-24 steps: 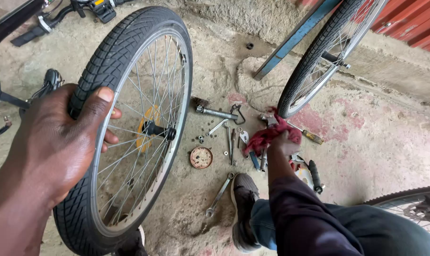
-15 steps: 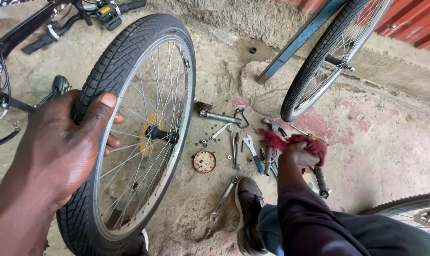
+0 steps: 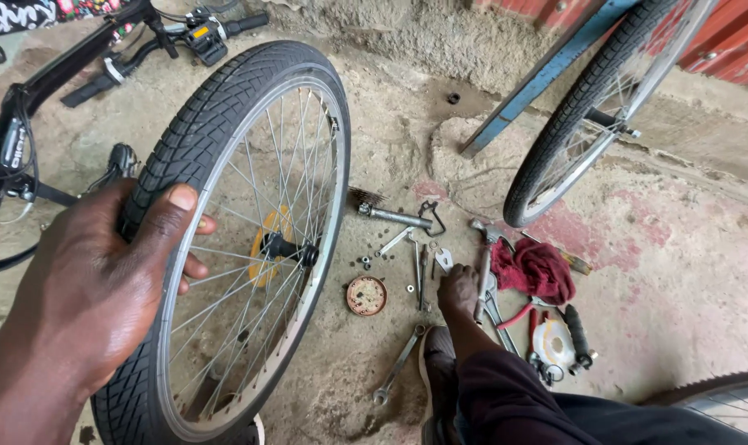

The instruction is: The person removes a bicycle tire from a wheel using a tire lever and their hands, then removes the inner tube. They place the tire and tube aside, pick up another wheel, and begin installing the tire onto it using the tire lever.

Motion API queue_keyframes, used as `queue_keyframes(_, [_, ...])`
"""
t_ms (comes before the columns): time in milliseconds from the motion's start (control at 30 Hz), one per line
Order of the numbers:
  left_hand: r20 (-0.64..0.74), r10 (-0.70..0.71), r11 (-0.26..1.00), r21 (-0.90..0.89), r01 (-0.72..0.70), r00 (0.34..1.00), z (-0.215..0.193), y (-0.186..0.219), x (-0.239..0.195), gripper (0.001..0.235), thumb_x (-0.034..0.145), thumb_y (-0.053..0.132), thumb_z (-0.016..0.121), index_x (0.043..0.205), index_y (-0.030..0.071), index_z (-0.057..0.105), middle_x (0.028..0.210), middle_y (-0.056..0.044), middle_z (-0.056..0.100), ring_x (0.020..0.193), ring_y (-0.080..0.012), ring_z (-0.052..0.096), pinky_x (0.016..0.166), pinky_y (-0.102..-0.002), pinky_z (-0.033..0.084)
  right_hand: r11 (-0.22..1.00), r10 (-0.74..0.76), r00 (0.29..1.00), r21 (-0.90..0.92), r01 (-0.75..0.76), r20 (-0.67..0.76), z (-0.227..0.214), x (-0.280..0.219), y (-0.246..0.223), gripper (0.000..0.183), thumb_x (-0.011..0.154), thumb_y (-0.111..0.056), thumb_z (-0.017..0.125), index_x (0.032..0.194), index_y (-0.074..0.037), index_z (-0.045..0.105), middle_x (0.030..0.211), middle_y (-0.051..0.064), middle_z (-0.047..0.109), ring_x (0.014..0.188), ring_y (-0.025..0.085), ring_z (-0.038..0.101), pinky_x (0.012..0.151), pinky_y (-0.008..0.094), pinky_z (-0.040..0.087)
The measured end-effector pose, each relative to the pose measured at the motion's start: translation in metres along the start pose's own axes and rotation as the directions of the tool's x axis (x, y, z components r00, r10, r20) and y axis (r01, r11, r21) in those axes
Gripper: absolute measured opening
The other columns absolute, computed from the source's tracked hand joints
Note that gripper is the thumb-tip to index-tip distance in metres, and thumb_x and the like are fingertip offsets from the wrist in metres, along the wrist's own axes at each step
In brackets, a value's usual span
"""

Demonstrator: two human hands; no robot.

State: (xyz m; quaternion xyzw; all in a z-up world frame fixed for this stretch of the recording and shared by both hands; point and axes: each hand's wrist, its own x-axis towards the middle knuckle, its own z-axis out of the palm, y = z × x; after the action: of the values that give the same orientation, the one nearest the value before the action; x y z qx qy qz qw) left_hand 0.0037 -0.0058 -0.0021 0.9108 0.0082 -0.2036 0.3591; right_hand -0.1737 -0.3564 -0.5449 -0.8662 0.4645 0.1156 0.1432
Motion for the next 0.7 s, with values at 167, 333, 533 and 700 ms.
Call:
queue_keyframes(167, [0.002,0.007,1.0,-0.026,-0.007,1.0,0.001,0.0,0.003,0.033,0.105,0.031,0.053,0.119,0.004,0.067,0.099,-0.013,0.078,0.071,-0.0289,0.073,0.058,-0.047,0.056,0.992,0.019,0.997,0.128,-0.01,-0.071,-0.013,-0.007,-0.017,0.028,0.098,-0.035,0.062,0.095,-0.008,0.07,0.099,0.013,0.065,0.081,0.025,0.059,0.071,0.041,0.054])
queue_keyframes(333, [0.012,-0.007,1.0,0.026,0.007,1.0,0.002,0.004,0.003,0.033,0.105,0.032,0.053,0.12,0.006,0.067,0.099,-0.012,0.079,0.075,-0.0294,0.076,0.059,-0.049,0.059,0.996,0.044,0.999,0.071,-0.045,0.023,-0.018,-0.014,-0.029,0.037,0.093,-0.044,0.073,0.101,-0.008,0.069,0.098,0.01,0.069,0.078,0.022,0.064,0.071,0.039,0.056])
queue_keyframes(533, [0.008,-0.015,0.998,0.06,0.015,1.0,0.001,0.008,0.0,0.032,0.105,0.032,0.052,0.119,0.007,0.067,0.099,-0.011,0.079,0.073,-0.0291,0.074,0.059,-0.05,0.057,1.0,0.028,0.999,0.009,-0.027,-0.03,-0.01,-0.005,-0.009,0.032,0.088,-0.036,0.064,0.092,-0.005,0.067,0.076,0.009,0.068,0.058,0.021,0.061,0.054,0.034,0.053])
queue_keyframes(700, [0.02,0.01,1.0,0.001,-0.01,1.0,0.0,0.006,0.0,0.028,0.106,0.028,0.054,0.117,0.004,0.063,0.098,-0.012,0.076,0.069,-0.0279,0.073,0.056,-0.046,0.058,0.786,0.614,0.767,0.242,-0.569,-0.186,0.022,0.087,0.069,0.032,0.109,-0.02,0.035,0.086,-0.017,0.057,0.065,-0.007,0.031,0.048,0.007,0.018,0.04,0.027,0.014])
